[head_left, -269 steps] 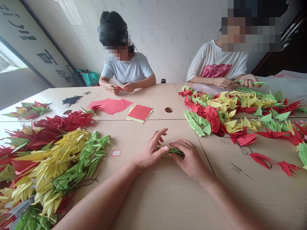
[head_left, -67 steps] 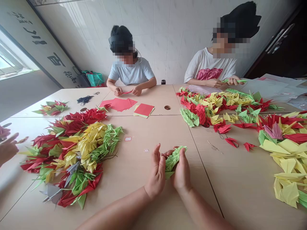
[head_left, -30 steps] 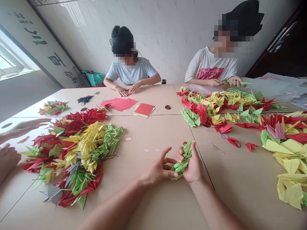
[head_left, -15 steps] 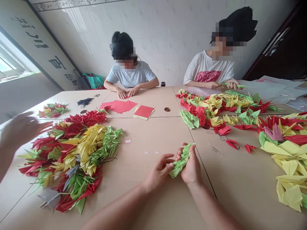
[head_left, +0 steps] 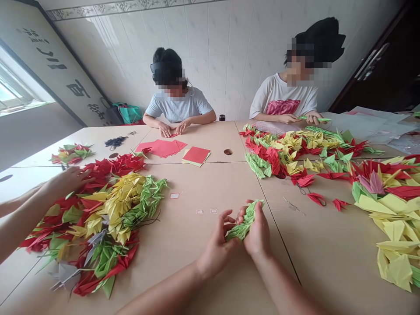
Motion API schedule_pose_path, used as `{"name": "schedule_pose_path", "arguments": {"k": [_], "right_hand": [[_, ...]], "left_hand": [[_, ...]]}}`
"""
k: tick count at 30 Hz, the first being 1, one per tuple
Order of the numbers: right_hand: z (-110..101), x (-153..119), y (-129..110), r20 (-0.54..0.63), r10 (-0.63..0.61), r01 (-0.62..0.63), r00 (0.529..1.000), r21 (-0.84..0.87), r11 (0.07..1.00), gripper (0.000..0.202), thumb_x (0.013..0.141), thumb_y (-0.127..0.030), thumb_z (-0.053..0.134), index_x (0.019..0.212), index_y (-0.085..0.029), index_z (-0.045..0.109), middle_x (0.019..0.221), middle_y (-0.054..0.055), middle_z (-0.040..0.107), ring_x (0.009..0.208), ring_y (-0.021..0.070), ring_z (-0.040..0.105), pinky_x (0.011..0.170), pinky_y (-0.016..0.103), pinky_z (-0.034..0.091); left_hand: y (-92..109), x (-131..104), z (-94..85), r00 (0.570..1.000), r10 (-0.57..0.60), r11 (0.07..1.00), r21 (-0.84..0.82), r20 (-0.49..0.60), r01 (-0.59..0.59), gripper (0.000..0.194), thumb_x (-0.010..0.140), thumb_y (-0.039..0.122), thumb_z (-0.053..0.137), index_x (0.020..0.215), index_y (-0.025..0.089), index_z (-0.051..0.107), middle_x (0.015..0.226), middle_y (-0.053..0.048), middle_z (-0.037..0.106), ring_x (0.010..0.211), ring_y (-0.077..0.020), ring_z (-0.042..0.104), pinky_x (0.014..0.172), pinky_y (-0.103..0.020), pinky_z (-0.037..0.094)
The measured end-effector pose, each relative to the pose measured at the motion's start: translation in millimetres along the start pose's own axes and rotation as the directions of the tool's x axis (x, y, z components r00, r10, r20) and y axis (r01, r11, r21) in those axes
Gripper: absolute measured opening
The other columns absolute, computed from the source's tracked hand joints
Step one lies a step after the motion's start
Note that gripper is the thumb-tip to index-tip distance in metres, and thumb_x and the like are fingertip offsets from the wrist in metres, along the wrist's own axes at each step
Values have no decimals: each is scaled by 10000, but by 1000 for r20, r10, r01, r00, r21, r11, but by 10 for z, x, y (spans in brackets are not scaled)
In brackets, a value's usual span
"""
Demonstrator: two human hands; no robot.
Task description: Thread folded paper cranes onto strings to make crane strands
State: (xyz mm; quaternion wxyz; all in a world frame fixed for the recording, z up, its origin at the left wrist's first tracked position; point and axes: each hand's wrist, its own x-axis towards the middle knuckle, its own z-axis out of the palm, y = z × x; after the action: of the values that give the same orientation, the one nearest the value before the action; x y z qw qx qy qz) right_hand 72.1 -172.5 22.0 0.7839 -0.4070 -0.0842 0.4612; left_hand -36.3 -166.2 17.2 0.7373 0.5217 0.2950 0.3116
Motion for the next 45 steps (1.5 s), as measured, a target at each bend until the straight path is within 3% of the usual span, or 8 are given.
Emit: {"name": "schedule_pose_path", "arguments": {"k": [3, 9, 20, 28, 34, 39, 42, 45], "right_hand": [[18, -16, -6, -6, 23, -23, 1000, -13, 1000, 320, 837, -529, 445, 897, -224, 522, 569, -52, 534, 477, 94, 475, 478, 211, 406], [32, -47, -9, -8, 90, -90, 996, 16, 996, 354, 822, -552, 452, 901, -215, 524, 606, -25, 580, 591, 141, 563, 511, 231, 423], [49, -128, 23, -76, 78, -79, 994, -7, 997, 393, 802, -572, 464, 847, -195, 566, 578, -33, 557, 520, 113, 509, 496, 229, 422], [41, -139, 78, -95, 148, -146, 984, 23, 989, 431, 777, -595, 459, 699, -190, 580, 566, -16, 549, 521, 136, 522, 516, 275, 453], [51, -134, 115, -284, 55, -93, 957, -119, 989, 442, 753, -618, 481, 706, -188, 575, 637, -14, 577, 536, 129, 540, 474, 249, 440], [52, -109, 89, -285, -11, -58, 958, -232, 971, 455, 772, -625, 440, 602, -209, 515, 511, -42, 502, 419, 105, 454, 400, 229, 382], [52, -77, 54, -270, 19, -90, 963, -253, 963, 494, 772, -636, 425, 520, -212, 456, 415, -54, 419, 350, 96, 379, 341, 221, 311], [59, -53, -32, -193, 66, -107, 979, -211, 972, 522, 774, -643, 419, 494, -203, 403, 375, -72, 350, 314, 69, 301, 313, 193, 237]], "left_hand": [[-18, 20, -3, 999, -6, 1000, -6, -49, 6, 527, 715, 120, 588, 1176, 280, 390, 926, -9, 443, 937, -146, 460, 850, -299, 375], [-42, 59, -22, 993, 7, 997, -79, -121, -16, 547, 660, 113, 650, 1133, 271, 425, 841, 18, 470, 815, -120, 472, 797, -279, 380], [-14, 71, -29, 981, 32, 998, 58, -190, -22, 539, 643, 120, 655, 1124, 261, 457, 756, 35, 499, 742, -111, 489, 738, -252, 400], [-26, 55, -39, 984, 130, 944, 319, -125, -84, 392, 709, 129, 569, 1080, 233, 498, 766, 25, 479, 757, -118, 498, 750, -266, 419], [4, 44, -17, 988, 140, 934, 340, -65, -110, 344, 699, 170, 604, 1035, 218, 542, 692, 38, 446, 703, -112, 459, 701, -250, 442], [56, 6, -6, 994, 107, 942, 317, 28, -110, 246, 772, 234, 558, 1017, 205, 547, 758, 13, 487, 737, -119, 490, 759, -276, 459], [82, -16, -30, 987, 102, 951, 278, 124, -133, 245, 813, 288, 520, 1044, 206, 530, 850, -13, 521, 806, -137, 527, 800, -298, 462], [98, 1, -102, 989, 88, 949, 292, 116, -119, 264, 822, 324, 513, 1059, 210, 522, 894, -27, 541, 835, -145, 532, 799, -293, 454]]}}
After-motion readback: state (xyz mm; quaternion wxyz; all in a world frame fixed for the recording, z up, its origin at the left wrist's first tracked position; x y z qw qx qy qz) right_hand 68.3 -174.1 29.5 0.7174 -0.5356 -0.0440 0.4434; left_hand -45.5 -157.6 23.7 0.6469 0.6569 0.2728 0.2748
